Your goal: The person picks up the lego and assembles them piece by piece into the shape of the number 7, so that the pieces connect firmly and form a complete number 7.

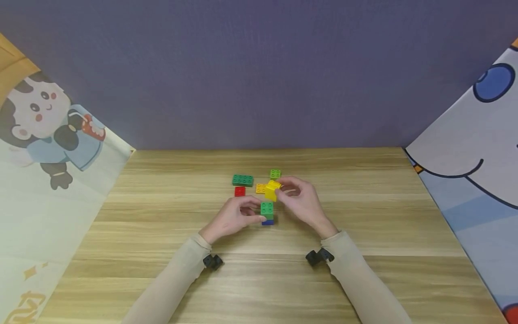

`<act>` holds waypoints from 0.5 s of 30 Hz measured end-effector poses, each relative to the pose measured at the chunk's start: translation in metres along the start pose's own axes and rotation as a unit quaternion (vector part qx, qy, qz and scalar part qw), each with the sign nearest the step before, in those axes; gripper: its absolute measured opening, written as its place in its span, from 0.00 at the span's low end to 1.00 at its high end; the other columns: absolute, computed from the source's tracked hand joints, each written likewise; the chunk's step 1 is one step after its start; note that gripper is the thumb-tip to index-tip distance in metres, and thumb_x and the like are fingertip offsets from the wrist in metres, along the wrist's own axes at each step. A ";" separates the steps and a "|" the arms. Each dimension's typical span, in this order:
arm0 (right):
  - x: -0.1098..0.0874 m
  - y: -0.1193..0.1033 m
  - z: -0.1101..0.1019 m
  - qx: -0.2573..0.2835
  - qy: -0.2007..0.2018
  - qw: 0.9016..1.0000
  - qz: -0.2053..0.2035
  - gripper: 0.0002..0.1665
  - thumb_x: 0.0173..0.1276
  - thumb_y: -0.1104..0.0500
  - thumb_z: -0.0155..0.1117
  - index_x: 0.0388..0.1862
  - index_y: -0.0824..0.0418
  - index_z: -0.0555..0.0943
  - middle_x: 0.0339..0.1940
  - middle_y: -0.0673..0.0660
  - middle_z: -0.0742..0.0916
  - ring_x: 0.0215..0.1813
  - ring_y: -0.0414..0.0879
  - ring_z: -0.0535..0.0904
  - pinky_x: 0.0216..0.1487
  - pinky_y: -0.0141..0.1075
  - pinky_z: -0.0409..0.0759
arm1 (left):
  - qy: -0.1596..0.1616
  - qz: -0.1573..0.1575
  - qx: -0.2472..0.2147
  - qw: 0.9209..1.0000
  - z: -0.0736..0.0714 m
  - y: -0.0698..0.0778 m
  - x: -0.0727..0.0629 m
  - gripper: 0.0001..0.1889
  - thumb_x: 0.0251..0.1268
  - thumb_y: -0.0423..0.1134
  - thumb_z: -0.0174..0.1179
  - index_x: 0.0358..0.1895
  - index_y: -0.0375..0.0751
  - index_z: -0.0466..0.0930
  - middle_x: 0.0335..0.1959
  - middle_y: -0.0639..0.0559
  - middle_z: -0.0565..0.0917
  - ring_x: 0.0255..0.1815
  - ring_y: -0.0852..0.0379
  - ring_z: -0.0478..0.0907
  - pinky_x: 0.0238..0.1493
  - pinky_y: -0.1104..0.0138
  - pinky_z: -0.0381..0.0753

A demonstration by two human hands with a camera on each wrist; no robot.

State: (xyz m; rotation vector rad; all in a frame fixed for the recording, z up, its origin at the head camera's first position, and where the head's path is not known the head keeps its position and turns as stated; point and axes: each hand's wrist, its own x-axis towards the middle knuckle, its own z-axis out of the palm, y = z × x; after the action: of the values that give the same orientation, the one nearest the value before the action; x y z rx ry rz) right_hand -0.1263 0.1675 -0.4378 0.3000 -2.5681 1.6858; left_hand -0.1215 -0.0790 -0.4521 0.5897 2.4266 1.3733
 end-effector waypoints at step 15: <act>-0.008 0.002 0.001 0.050 -0.009 0.997 -0.058 0.19 0.74 0.67 0.69 0.61 0.69 0.84 0.59 0.65 0.89 0.52 0.36 0.84 0.54 0.27 0.85 | 0.002 -0.001 0.001 1.000 0.001 0.002 0.001 0.21 0.66 0.49 0.76 0.59 0.47 0.88 0.56 0.50 0.91 0.47 0.58 0.89 0.53 0.66 0.89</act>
State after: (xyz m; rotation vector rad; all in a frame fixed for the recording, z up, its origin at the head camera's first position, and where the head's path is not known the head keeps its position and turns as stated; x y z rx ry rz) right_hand -0.1191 0.1688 -0.4412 0.4616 -2.4303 1.7818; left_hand -0.1215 -0.0771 -0.4510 0.5850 2.4315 1.3738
